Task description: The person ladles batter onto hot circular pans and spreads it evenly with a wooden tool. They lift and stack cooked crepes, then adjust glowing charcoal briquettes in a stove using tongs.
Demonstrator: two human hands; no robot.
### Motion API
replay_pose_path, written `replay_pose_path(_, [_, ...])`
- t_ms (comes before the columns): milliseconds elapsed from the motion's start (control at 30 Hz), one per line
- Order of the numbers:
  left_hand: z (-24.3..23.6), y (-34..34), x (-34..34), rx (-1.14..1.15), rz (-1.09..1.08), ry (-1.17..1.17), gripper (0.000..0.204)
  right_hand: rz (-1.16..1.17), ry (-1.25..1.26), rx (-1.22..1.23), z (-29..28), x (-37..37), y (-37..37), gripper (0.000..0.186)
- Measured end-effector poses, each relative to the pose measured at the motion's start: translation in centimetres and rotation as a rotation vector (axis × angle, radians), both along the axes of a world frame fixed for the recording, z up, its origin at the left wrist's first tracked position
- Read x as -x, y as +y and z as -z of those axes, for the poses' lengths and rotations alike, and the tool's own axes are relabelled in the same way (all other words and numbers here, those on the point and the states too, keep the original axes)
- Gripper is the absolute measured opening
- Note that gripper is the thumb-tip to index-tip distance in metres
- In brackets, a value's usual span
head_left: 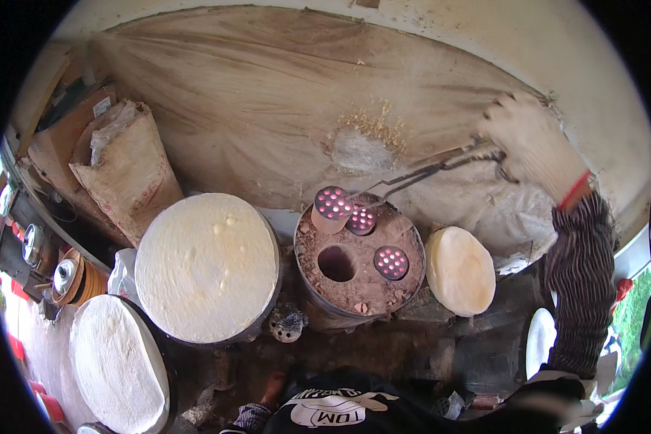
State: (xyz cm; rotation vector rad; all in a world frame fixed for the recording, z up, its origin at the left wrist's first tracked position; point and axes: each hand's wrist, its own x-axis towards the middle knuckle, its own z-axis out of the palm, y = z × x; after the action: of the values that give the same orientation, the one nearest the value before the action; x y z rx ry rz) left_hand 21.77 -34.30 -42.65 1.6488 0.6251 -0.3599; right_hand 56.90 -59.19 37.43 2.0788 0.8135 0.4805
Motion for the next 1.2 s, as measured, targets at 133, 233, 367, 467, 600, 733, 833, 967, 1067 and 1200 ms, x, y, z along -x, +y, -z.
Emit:
replay_pose_path(133, [-1.5,-0.2,0.1,0.079,0.013,0.000,0.022,0.005,0.057,0.102,-1.8,-3.4,4.2,0.032])
replay_pose_path(233, [-1.9,0.2,1.2,0.348,-0.139,0.130,0.026,-0.011,0.075,0.126,-0.7,-4.9,6.5,0.030])
replay_pose_path(367, [1.8,0.4,3.0,0.370,-0.168,0.152,0.029,-0.038,0.056,0.124,1.5,-5.9,6.8,0.025])
replay_pose_path(467, [6.6,0.7,4.5,0.301,-0.254,0.145,0.030,-0.025,0.076,0.090,1.8,-5.8,7.5,0.027])
replay_pose_path(600, [7.5,2.0,4.4,0.259,-0.115,0.152,0.028,-0.011,0.078,0.006,1.2,-3.2,2.8,0.038])
replay_pose_path(733, [8.5,4.0,4.4,0.187,0.020,0.173,0.027,-0.053,0.120,-0.090,1.0,0.0,0.3,0.039])
replay_pose_path(833, [8.8,4.8,3.1,0.239,0.123,0.241,0.025,-0.001,0.155,-0.110,1.0,1.8,-0.3,0.042])
replay_pose_path(967, [6.4,4.6,0.7,0.223,0.047,0.129,0.023,-0.022,0.183,-0.124,2.0,2.8,-1.6,0.047])
replay_pose_path(1067, [0.1,3.4,-0.2,0.242,0.014,-0.030,0.021,0.034,0.198,-0.114,2.8,3.5,-3.4,0.048])
replay_pose_path(1200, [4.7,4.1,1.2,0.210,-0.033,0.059,0.024,-0.079,0.196,-0.124,3.5,3.4,-2.6,0.029])
